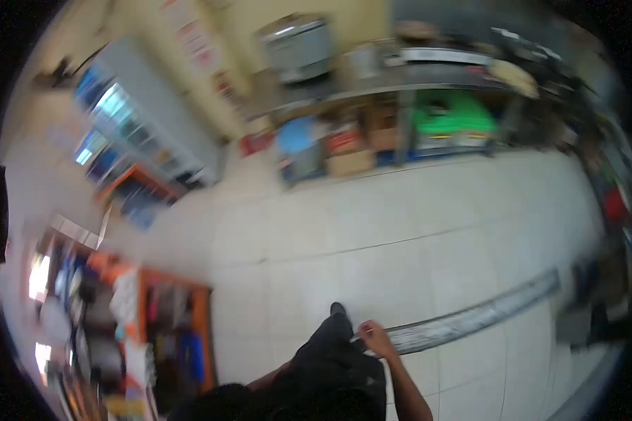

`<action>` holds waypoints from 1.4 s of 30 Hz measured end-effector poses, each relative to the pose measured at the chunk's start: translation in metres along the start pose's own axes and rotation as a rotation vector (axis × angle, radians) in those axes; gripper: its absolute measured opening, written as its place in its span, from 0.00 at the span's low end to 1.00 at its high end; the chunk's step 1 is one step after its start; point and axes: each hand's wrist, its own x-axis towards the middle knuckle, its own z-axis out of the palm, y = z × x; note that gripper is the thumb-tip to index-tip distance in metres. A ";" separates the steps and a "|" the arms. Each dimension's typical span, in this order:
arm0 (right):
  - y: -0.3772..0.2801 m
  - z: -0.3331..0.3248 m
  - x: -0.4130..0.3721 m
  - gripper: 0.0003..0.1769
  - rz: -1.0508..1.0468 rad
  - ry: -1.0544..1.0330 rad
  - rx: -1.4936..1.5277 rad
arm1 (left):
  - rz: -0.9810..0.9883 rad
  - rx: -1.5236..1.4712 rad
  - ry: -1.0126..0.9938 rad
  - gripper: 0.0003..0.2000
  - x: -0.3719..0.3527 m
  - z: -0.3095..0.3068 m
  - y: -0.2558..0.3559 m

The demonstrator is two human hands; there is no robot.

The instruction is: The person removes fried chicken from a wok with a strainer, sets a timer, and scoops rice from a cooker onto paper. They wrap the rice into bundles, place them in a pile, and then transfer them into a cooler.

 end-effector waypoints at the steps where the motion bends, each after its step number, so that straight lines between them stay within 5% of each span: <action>1: 0.004 -0.029 -0.001 0.13 0.073 0.046 0.076 | -0.057 0.121 -0.097 0.16 0.044 0.000 0.024; 4: 0.033 -0.124 0.028 0.17 -0.010 0.218 0.128 | -0.055 0.524 -0.415 0.14 0.180 -0.023 0.087; 5: 0.032 -0.162 0.024 0.17 0.012 0.280 0.168 | 0.394 0.840 -0.360 0.15 0.212 -0.024 0.118; 6: 0.026 -0.201 0.018 0.18 0.034 0.325 0.207 | 0.397 0.967 -0.528 0.15 0.264 -0.020 0.150; 9: 0.078 -0.310 0.024 0.17 0.029 0.458 0.231 | 0.315 1.246 -0.793 0.14 0.392 0.006 0.242; 10: 0.081 -0.348 0.018 0.19 0.116 0.512 0.262 | -0.065 0.765 -0.501 0.19 0.427 0.013 0.272; 12: 0.107 -0.423 0.004 0.20 0.232 0.587 0.168 | -0.074 1.114 -0.608 0.22 0.529 0.039 0.340; 16: 0.093 -0.586 -0.047 0.20 0.320 0.792 0.330 | 0.523 1.627 -0.756 0.15 0.747 0.164 0.544; 18: 0.143 -0.661 -0.067 0.18 0.229 1.004 0.399 | 0.869 1.475 -0.571 0.21 0.837 0.254 0.642; 19: 0.135 -0.693 -0.074 0.16 0.231 1.136 0.516 | 0.794 1.271 -0.547 0.24 0.867 0.292 0.698; 20: 0.151 -0.725 -0.078 0.16 0.302 1.250 0.474 | 0.511 0.984 -0.529 0.19 0.855 0.331 0.794; 22: 0.158 -0.794 -0.080 0.18 0.437 1.442 0.596 | 0.474 0.840 -0.484 0.24 0.896 0.406 0.893; 25: 0.209 -0.897 -0.050 0.15 0.236 1.602 1.042 | 0.679 0.695 -0.341 0.31 0.977 0.503 0.963; 28: 0.231 -1.007 -0.037 0.09 0.163 1.287 0.722 | 0.595 0.536 -0.416 0.24 1.036 0.569 0.967; 31: 0.216 -1.131 -0.003 0.14 0.251 1.108 0.626 | 0.333 0.635 -0.677 0.17 1.108 0.575 0.942; 33: 0.229 -1.217 0.021 0.14 0.230 0.991 0.458 | 0.391 1.011 -0.818 0.16 1.138 0.567 0.947; 35: 0.207 -1.307 0.041 0.11 0.179 0.917 0.375 | 0.485 1.171 -0.841 0.16 1.159 0.561 0.951; 37: 0.196 -1.397 0.064 0.11 0.155 0.813 0.305 | 0.517 1.023 -0.628 0.17 1.168 0.560 0.961; 39: 0.210 -1.481 0.089 0.13 0.179 0.734 0.113 | 0.222 1.037 -0.571 0.13 1.179 0.572 0.975; 42: 0.244 -1.595 0.128 0.14 0.165 0.746 0.096 | 0.307 1.283 -0.719 0.13 1.226 0.595 1.024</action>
